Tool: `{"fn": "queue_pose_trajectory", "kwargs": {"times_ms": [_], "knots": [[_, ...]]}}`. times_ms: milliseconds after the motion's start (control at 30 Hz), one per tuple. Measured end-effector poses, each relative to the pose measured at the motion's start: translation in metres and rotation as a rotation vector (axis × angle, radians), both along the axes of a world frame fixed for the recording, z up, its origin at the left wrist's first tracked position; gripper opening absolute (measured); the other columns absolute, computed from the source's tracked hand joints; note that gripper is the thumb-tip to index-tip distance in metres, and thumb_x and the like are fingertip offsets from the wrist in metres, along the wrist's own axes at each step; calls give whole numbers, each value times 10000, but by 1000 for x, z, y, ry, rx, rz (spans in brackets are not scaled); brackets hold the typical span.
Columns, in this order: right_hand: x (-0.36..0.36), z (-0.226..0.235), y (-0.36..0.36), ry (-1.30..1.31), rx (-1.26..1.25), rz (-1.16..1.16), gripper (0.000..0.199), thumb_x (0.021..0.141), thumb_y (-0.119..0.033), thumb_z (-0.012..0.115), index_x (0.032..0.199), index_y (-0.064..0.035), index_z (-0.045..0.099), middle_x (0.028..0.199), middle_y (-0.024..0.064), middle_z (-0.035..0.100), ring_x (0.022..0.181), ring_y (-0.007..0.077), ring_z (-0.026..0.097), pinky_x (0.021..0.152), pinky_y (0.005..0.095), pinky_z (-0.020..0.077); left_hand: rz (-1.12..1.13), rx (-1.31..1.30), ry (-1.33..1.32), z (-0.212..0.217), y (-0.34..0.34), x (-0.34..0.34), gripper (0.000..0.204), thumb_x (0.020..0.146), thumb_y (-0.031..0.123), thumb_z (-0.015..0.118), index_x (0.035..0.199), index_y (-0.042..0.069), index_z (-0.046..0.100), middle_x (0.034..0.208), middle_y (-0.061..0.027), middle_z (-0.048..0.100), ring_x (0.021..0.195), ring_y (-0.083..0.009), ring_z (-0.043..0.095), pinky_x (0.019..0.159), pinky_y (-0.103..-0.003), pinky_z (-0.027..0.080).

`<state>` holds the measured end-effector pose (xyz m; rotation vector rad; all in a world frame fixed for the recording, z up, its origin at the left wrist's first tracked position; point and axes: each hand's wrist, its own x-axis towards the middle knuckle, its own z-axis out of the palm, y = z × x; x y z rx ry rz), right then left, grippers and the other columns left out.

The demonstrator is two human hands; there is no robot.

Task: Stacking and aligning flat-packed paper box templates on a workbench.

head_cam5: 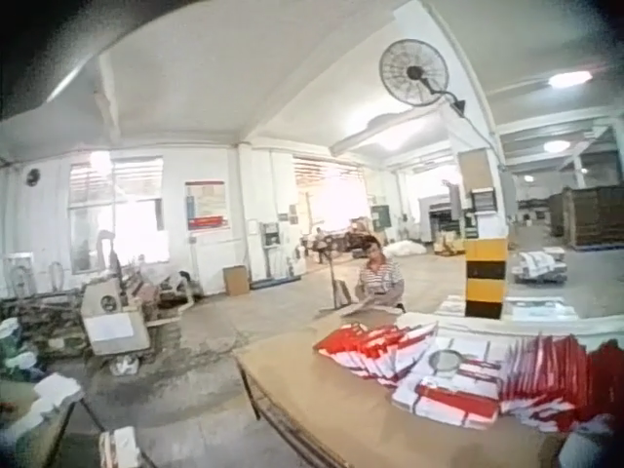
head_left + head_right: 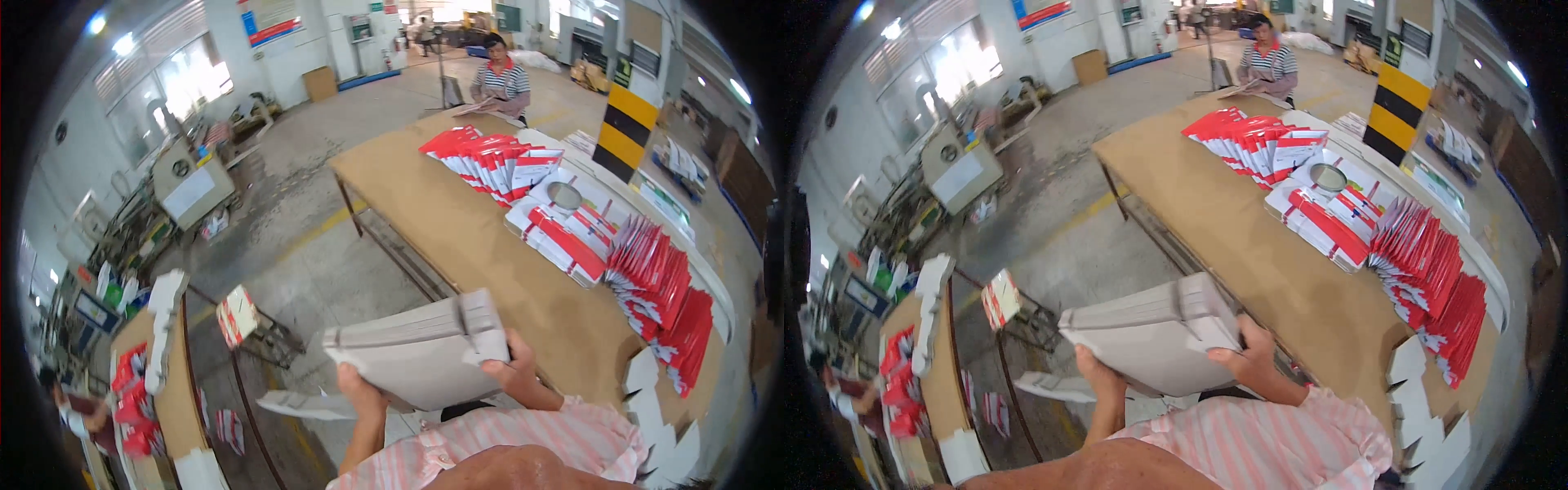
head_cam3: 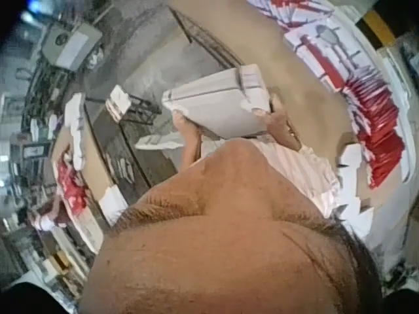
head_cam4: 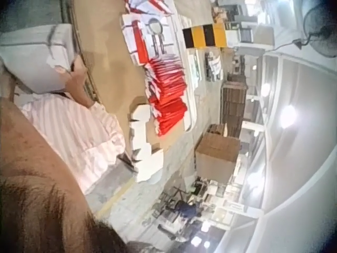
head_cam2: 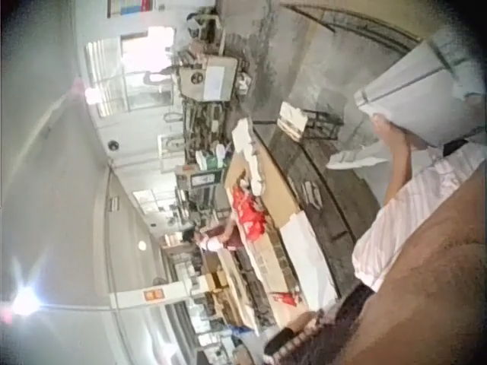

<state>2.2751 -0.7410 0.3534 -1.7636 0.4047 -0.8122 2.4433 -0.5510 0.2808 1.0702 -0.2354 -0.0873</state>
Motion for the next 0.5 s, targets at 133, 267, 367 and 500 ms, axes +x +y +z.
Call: {"fn": "queue_pose_trajectory", "kwargs": {"times_ms": [133, 267, 367, 500], "knots": [[97, -14, -30, 95, -121, 24, 466, 622, -404, 750, 770, -27, 519, 608, 65, 464, 557, 133, 426, 497, 300, 361, 31, -16, 62, 11, -20, 78, 509, 901, 434, 320, 1192, 28, 419, 1148, -102, 496, 1029, -236, 500, 872, -376, 407], [185, 7, -57, 79, -122, 87, 461, 622, -400, 754, 770, -30, 522, 598, 62, 444, 554, 124, 417, 491, 295, 356, 112, -96, 161, 29, -48, 153, 535, 906, 461, 317, 1202, 25, 411, 1151, -95, 495, 1046, -234, 488, 886, -373, 393], [249, 18, -70, 89, -93, 131, 458, 618, -382, 763, 751, -25, 508, 596, 59, 441, 549, 121, 411, 486, 293, 348, 146, -60, 185, 33, -59, 220, 536, 907, 456, 321, 1207, 20, 410, 1146, -94, 500, 1040, -233, 492, 886, -368, 392], [332, 12, -85, 3, -81, 98, 420, 635, -341, 756, 743, -22, 505, 595, 36, 443, 558, 102, 408, 482, 276, 343, 77, -120, 115, 32, -77, 316, 510, 907, 434, 329, 1195, 24, 425, 1130, -86, 509, 1022, -218, 501, 887, -361, 391]]}}
